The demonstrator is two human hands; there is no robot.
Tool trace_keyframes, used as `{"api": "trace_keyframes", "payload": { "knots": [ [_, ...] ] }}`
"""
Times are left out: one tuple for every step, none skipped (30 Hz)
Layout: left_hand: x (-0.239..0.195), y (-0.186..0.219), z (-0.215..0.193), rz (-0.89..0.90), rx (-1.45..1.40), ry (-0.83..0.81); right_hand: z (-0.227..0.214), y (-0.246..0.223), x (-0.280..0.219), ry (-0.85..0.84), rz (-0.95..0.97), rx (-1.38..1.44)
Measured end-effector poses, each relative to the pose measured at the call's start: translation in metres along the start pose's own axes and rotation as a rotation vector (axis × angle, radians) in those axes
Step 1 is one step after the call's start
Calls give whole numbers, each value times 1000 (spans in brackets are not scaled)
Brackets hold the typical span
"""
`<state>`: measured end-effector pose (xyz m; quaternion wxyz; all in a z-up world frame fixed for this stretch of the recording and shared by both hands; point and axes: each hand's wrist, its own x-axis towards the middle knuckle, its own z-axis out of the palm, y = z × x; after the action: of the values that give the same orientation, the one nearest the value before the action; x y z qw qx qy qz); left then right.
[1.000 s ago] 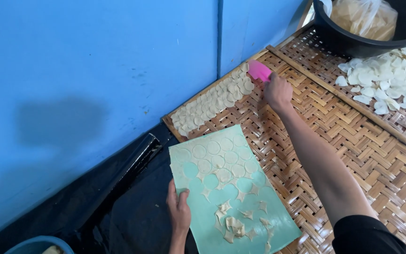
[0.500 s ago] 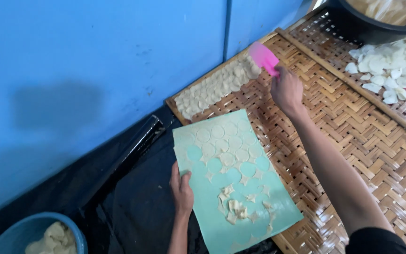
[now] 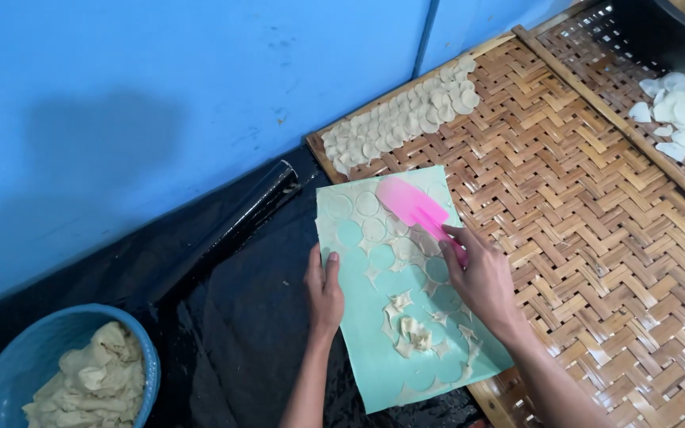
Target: The person uses a pink spatula to scrape circular dough pieces from a light green silicone mat onto a woven bamboo tray. After clearing the mat, the person gathers the remaining dough scraps and uses a black rolling pin to flatten them into a single piece on the mat.
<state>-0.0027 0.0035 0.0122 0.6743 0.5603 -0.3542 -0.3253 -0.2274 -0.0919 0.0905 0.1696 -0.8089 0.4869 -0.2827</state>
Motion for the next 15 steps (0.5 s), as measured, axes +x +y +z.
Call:
{"api": "trace_keyframes", "payload": {
  "knots": [
    [0, -1, 0, 3, 0, 1, 0, 0, 1, 2, -3, 0],
    [1, -2, 0, -9, 18, 5, 1, 0, 1, -32, 44, -18],
    [1, -3, -1, -22, 36, 9, 1, 0, 1, -66, 91, -37],
    [1, -1, -1, -22, 35, 10, 1, -1, 1, -68, 90, -38],
    [0, 1, -1, -16, 35, 6, 1, -2, 1, -81, 102, -63],
    [0, 3, 0, -10, 36, 1, 0, -3, 1, -93, 115, -88],
    [1, 1, 0, -11, 35, 0, 0, -2, 0, -93, 115, -89],
    [1, -1, 0, -20, 52, 2, 1, -1, -1, -90, 101, -106],
    [1, -3, 0, -29, 68, 3, 1, -1, -2, -87, 86, -123],
    [1, -1, 0, -29, 68, 4, 3, 3, -3, -87, 85, -123],
    [1, 0, 0, -38, 92, 6, 5, 8, -3, -78, 54, -118],
    [1, 1, 0, -48, 116, 8, 6, 12, -4, -70, 22, -114],
    [1, 1, 0, -48, 115, 8, 7, 12, -4, -70, 22, -114],
    [1, 0, 0, -27, 125, 3, 8, 12, -4, -65, 20, -91],
    [1, 0, 0, -5, 135, -3, 10, 12, -4, -61, 18, -68]
  ]
}}
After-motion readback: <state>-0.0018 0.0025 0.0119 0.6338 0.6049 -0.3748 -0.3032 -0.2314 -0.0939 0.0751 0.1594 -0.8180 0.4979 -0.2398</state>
